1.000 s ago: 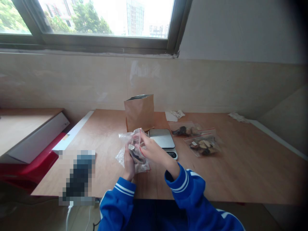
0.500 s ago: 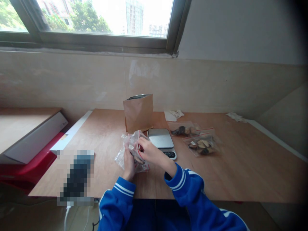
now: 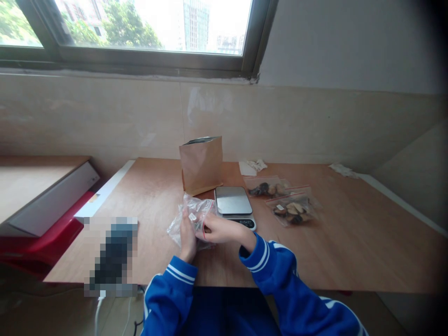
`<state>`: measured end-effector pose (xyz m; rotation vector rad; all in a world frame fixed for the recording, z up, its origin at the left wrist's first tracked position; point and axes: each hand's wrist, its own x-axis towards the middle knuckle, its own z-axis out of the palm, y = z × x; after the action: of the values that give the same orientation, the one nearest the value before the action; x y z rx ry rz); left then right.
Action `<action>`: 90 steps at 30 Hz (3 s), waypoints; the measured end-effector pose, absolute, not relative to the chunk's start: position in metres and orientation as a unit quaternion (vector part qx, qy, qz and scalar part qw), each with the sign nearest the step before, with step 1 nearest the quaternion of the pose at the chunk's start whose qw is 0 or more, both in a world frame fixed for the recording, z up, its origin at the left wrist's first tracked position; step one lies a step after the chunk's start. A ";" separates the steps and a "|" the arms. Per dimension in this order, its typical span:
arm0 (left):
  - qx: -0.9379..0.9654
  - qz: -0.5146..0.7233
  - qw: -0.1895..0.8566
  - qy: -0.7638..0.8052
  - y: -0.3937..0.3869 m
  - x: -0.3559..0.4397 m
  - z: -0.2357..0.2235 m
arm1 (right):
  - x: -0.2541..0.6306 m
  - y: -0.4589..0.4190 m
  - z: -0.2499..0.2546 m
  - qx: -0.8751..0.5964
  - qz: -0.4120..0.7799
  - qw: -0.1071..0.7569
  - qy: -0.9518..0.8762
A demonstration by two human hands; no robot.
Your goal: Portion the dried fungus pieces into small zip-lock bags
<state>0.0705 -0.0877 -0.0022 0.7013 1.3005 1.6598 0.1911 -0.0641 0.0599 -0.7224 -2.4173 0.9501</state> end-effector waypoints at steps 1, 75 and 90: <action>0.280 0.672 0.442 0.524 -0.088 0.071 -0.002 | 0.193 -0.064 0.058 -0.254 0.348 0.205 -0.879; 0.247 0.673 0.516 0.470 -0.097 0.070 0.005 | 0.208 -0.063 0.051 -0.374 0.412 0.434 -0.708; 0.471 0.401 -0.059 0.783 -0.157 -0.086 0.060 | 0.198 -0.077 0.003 -0.447 0.337 0.592 -0.580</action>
<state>-0.0863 -0.1566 0.0600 1.5374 2.5571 1.3106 0.1984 -0.0773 0.0032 -1.0395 -1.3501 0.7839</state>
